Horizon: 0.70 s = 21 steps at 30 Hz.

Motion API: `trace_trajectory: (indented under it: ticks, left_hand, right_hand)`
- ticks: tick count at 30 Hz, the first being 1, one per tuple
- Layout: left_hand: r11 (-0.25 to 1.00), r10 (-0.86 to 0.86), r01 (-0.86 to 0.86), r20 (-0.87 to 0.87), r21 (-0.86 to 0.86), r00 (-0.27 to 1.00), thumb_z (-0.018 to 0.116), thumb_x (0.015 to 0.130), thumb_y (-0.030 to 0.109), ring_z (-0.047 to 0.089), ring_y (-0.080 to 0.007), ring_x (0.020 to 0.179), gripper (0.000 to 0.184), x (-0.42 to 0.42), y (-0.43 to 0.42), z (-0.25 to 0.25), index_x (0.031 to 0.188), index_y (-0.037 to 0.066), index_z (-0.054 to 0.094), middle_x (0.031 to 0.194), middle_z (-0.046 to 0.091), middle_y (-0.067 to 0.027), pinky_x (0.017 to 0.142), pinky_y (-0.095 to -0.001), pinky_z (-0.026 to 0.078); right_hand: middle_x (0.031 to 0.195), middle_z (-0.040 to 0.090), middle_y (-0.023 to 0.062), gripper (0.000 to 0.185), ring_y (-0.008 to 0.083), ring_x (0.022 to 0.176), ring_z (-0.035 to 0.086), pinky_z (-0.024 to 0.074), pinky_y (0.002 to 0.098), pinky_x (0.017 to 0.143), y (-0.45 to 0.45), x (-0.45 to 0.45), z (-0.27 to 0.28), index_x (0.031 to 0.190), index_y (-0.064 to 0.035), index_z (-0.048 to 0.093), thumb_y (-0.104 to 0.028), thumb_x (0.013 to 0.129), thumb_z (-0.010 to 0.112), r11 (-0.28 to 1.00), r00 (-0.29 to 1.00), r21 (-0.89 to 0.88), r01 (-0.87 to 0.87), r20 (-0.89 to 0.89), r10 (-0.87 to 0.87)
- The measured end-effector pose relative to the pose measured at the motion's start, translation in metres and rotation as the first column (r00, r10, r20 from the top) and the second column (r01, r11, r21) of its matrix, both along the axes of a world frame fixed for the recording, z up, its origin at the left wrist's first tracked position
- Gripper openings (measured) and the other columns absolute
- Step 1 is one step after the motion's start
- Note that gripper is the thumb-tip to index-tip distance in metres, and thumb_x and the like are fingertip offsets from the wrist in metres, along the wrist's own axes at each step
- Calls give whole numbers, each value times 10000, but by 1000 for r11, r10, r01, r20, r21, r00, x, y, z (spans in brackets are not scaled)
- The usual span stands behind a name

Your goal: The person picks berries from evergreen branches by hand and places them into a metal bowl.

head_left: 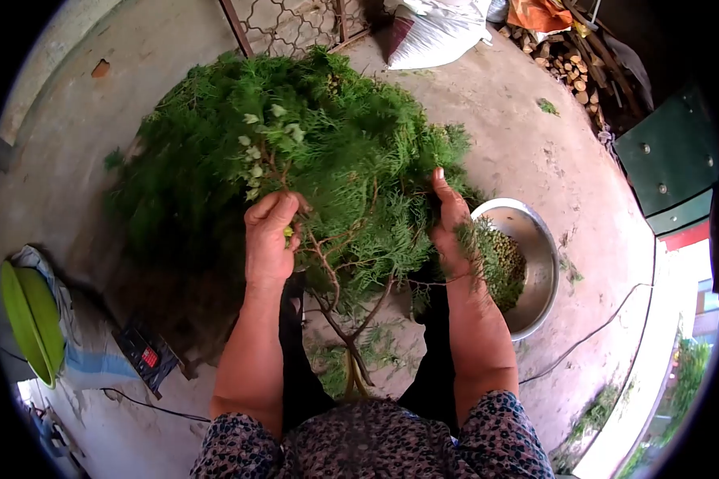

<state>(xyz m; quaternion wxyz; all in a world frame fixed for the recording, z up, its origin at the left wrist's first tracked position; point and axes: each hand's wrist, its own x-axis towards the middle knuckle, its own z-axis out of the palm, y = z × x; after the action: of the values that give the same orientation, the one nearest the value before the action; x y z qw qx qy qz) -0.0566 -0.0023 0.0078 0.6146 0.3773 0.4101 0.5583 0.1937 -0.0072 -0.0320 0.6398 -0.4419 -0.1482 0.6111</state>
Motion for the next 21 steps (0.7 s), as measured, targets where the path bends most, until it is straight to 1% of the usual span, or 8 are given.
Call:
trace_trajectory:
  ticks: [2,6,8,10,12,16,18,21]
  left_hand:
    - [1000,-18,18,-14,16,1000,611,807,249,424,-54,487,190,1,1,-2,747,69,609,718,582,8,361,-180,284]
    - [999,-30,30,-22,26,999,622,803,229,444,-50,504,157,1,2,-6,773,74,612,727,589,5,363,-167,308]
    - [998,-42,42,-9,39,999,616,808,212,448,-48,512,145,1,3,-9,783,70,610,725,587,4,370,-158,314]
    - [995,-78,78,-4,59,997,613,812,207,447,-46,513,148,2,5,-10,783,62,608,725,587,3,374,-157,314]
    - [996,-82,82,0,48,997,614,810,208,446,-44,513,150,5,5,-7,784,60,610,725,588,3,377,-156,313]
    - [999,-33,34,-65,7,997,593,826,240,399,-32,498,179,9,5,-3,754,76,601,682,532,50,397,-166,281]
    - [998,-51,52,-30,36,998,605,817,219,409,-32,494,170,14,7,-8,761,59,603,671,534,42,379,-171,280]
    - [984,-135,145,-95,101,986,607,816,181,453,-39,518,142,21,8,-14,814,40,622,690,569,15,385,-161,315]
  right_hand:
    - [974,589,90,450,177,777,563,472,321,618,2,-1,-9,1071,-20,538,-383,810,581,998,975,1,59,216,-58]
    - [786,598,65,353,161,695,566,465,296,605,2,32,-14,1069,-1,536,-259,830,564,975,949,6,223,227,-219]
    - [776,588,64,326,157,696,566,462,266,603,-1,51,-5,1071,9,534,-209,830,557,959,814,90,270,510,-277]
    - [786,599,64,263,139,699,572,460,242,594,-1,57,0,1052,4,552,-131,826,559,913,774,231,336,484,-408]
    - [837,594,62,258,135,754,552,457,243,680,-8,44,22,1058,-10,549,-92,815,575,830,518,405,383,650,-556]
    - [911,582,65,336,129,841,530,449,239,730,-28,31,79,1137,-39,493,-47,811,573,500,258,743,444,428,-866]
    - [864,603,64,270,124,803,546,459,244,695,-38,26,92,1087,-46,540,-82,820,570,582,246,683,442,532,-810]
    - [705,613,55,119,134,630,560,467,261,622,-32,-5,78,918,-42,615,-80,815,570,778,644,536,329,475,-600]
